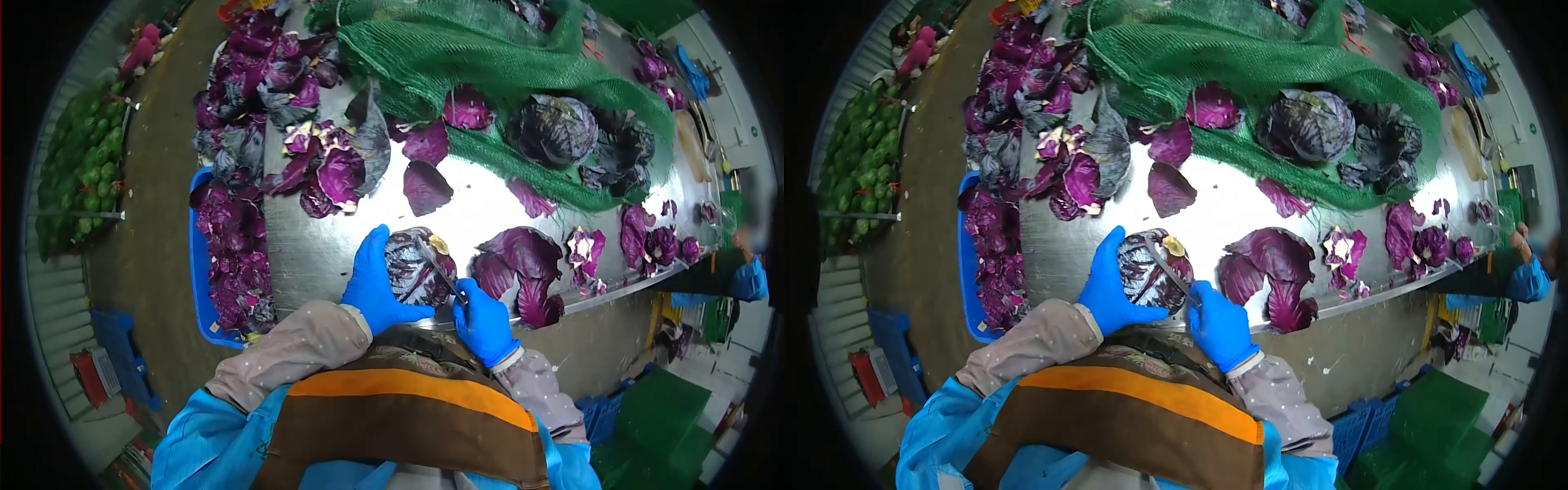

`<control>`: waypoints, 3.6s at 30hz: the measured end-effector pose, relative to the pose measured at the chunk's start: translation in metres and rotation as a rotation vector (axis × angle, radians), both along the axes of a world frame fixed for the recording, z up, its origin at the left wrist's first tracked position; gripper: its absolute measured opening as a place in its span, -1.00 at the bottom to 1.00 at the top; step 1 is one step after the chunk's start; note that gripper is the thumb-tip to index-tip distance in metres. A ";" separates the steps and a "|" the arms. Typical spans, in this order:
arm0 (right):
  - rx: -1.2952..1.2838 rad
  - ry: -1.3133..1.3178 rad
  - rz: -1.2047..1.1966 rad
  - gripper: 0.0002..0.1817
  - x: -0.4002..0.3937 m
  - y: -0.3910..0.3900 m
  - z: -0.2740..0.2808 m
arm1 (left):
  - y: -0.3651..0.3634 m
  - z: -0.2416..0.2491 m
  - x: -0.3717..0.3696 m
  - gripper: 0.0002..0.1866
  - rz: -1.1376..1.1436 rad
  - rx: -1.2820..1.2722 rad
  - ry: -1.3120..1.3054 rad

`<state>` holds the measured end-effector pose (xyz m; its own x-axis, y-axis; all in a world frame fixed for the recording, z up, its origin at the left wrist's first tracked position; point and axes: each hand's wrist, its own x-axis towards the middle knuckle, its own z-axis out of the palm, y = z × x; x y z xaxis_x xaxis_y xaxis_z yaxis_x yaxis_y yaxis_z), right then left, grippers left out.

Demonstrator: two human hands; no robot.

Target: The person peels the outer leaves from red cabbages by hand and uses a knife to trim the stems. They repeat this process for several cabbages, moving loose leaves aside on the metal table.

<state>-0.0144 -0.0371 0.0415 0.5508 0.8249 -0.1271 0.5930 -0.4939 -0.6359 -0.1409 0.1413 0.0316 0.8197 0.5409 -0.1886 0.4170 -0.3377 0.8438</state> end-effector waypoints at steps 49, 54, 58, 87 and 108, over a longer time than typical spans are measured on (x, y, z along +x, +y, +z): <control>-0.047 -0.181 0.014 -0.34 -0.001 0.010 -0.001 | 0.025 -0.043 0.016 0.22 -0.083 -0.216 -0.044; -0.048 -0.040 -0.113 -0.41 -0.008 0.020 -0.015 | 0.024 -0.029 0.021 0.26 -0.092 -0.194 0.009; -0.189 -0.042 -0.065 -0.44 0.001 0.011 0.006 | 0.018 -0.021 0.029 0.26 -0.211 -0.025 0.133; 0.397 0.279 -0.541 -0.61 0.073 0.052 -0.063 | 0.008 -0.026 -0.038 0.05 0.194 -0.340 -0.024; -0.149 -0.162 -0.237 -0.47 -0.002 -0.002 0.006 | -0.022 -0.001 0.044 0.42 -0.159 0.117 0.243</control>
